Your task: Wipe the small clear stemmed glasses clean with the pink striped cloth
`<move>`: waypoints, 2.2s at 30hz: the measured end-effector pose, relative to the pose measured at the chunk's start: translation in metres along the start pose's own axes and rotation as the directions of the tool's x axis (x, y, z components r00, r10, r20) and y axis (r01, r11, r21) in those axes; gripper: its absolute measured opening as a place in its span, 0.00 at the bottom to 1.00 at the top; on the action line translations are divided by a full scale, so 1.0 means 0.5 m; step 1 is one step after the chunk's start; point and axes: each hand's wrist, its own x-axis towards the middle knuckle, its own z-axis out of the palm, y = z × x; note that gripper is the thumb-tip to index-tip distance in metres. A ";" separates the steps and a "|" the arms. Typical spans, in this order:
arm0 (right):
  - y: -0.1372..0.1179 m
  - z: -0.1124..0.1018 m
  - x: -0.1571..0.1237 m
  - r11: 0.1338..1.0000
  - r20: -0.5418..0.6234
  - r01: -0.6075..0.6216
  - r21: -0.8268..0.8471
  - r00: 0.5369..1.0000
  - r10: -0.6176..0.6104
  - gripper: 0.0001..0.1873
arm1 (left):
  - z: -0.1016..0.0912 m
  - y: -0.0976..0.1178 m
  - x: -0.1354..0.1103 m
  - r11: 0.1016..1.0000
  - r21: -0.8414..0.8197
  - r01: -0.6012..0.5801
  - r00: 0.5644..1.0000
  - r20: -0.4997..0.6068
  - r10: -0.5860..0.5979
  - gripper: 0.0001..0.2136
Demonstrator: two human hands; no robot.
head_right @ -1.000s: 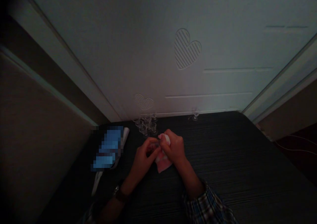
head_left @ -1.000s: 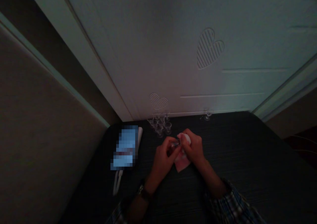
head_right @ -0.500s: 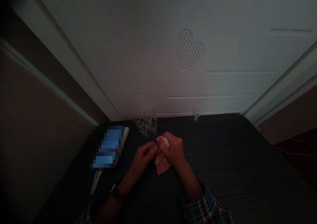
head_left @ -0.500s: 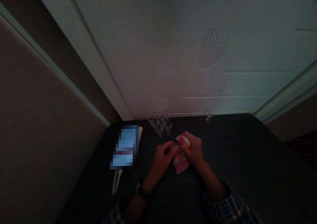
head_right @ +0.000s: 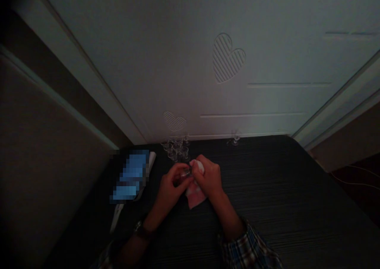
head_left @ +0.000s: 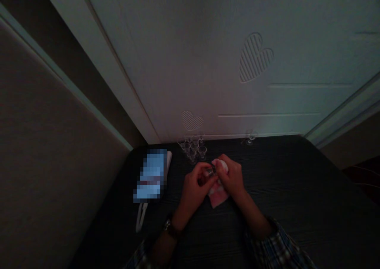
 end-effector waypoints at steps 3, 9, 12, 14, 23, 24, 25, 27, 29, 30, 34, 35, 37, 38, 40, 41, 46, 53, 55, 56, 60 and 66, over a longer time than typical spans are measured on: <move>0.001 0.000 0.000 1.000 0.002 -0.005 -0.002 1.000 0.005 0.10 | 0.002 0.000 -0.001 1.000 -0.001 0.019 0.999 -0.025 -0.019 0.11; -0.005 -0.002 0.001 1.000 0.057 0.027 0.012 0.998 -0.027 0.10 | -0.005 -0.002 0.000 0.999 0.004 0.050 0.998 -0.040 -0.050 0.10; -0.007 -0.002 0.001 0.999 0.081 0.032 0.011 0.996 -0.033 0.10 | -0.008 -0.002 0.001 0.998 -0.001 0.065 0.997 -0.052 -0.065 0.10; -0.008 -0.002 0.000 1.000 0.081 0.025 0.007 0.996 -0.025 0.10 | -0.008 0.000 0.002 0.997 -0.011 0.071 0.996 -0.056 -0.071 0.11; -0.012 -0.002 0.004 1.000 0.047 -0.024 0.008 0.999 0.023 0.12 | -0.010 0.002 0.003 0.995 -0.082 0.054 0.984 -0.164 -0.067 0.09; -0.012 -0.001 0.004 1.000 0.047 -0.026 0.010 0.999 0.026 0.12 | -0.010 0.001 0.004 0.994 -0.101 0.051 0.982 -0.178 -0.068 0.09; -0.011 0.000 0.005 1.000 0.046 -0.029 0.011 0.999 0.028 0.12 | -0.011 0.000 0.005 0.991 -0.122 0.046 0.979 -0.191 -0.069 0.09; -0.009 0.001 0.005 0.999 0.037 -0.037 0.015 0.999 0.036 0.12 | -0.013 0.001 0.007 0.986 -0.165 0.037 0.976 -0.207 -0.071 0.10; -0.007 0.001 0.005 0.999 0.023 -0.046 0.019 0.999 0.046 0.13 | -0.016 0.003 0.008 0.978 -0.209 0.027 0.974 -0.215 -0.073 0.10; -0.006 0.001 0.005 0.998 0.016 -0.051 0.022 0.999 0.050 0.13 | -0.017 0.005 0.008 0.973 -0.230 0.023 0.973 -0.216 -0.075 0.10; -0.003 -0.001 0.004 0.997 0.003 -0.063 0.052 0.998 0.063 0.13 | -0.022 0.005 0.009 0.948 -0.316 0.026 0.975 -0.200 -0.093 0.10; -0.003 -0.002 0.004 0.996 0.004 -0.064 0.064 0.998 0.064 0.12 | -0.022 0.004 0.009 0.942 -0.335 0.031 0.977 -0.190 -0.100 0.10; -0.003 -0.004 0.004 0.994 0.006 -0.064 0.092 0.998 0.064 0.12 | -0.022 0.001 0.010 0.929 -0.369 0.040 0.980 -0.165 -0.108 0.10; -0.004 -0.004 0.005 0.992 0.007 -0.063 0.105 0.998 0.063 0.12 | -0.021 -0.001 0.010 0.923 -0.382 0.044 0.983 -0.150 -0.109 0.10; -0.005 -0.004 0.006 0.990 0.006 -0.059 0.130 0.998 0.058 0.12 | -0.020 -0.002 0.011 0.914 -0.404 0.048 0.986 -0.128 -0.108 0.10; -0.006 -0.004 0.006 0.989 0.006 -0.055 0.140 0.998 0.055 0.12 | -0.020 -0.001 0.011 0.910 -0.412 0.047 0.987 -0.121 -0.105 0.10; -0.012 -0.001 0.005 0.985 0.005 -0.028 0.170 1.000 0.028 0.12 | -0.025 0.007 0.014 0.891 -0.455 0.013 0.987 -0.138 -0.085 0.10; -0.008 -0.002 0.005 0.990 -0.111 0.014 0.141 0.994 0.002 0.13 | -0.023 0.000 0.017 0.860 -0.510 0.010 0.986 -0.138 -0.093 0.12; -0.005 0.000 0.005 0.990 -0.150 0.033 0.137 0.989 -0.012 0.14 | -0.021 -0.004 0.019 0.867 -0.498 0.009 0.986 -0.139 -0.090 0.12; -0.003 0.001 0.005 0.990 -0.167 0.044 0.137 0.986 -0.021 0.14 | -0.022 -0.006 0.019 0.873 -0.487 0.006 0.986 -0.141 -0.086 0.12; -0.001 0.003 0.004 0.986 -0.217 0.088 0.142 0.975 -0.055 0.15 | -0.023 -0.005 0.022 0.899 -0.438 -0.008 0.988 -0.141 -0.060 0.10; -0.003 0.005 0.001 0.980 -0.231 0.129 0.152 0.969 -0.092 0.14 | -0.015 0.004 0.014 0.913 -0.408 0.019 0.993 -0.101 -0.066 0.11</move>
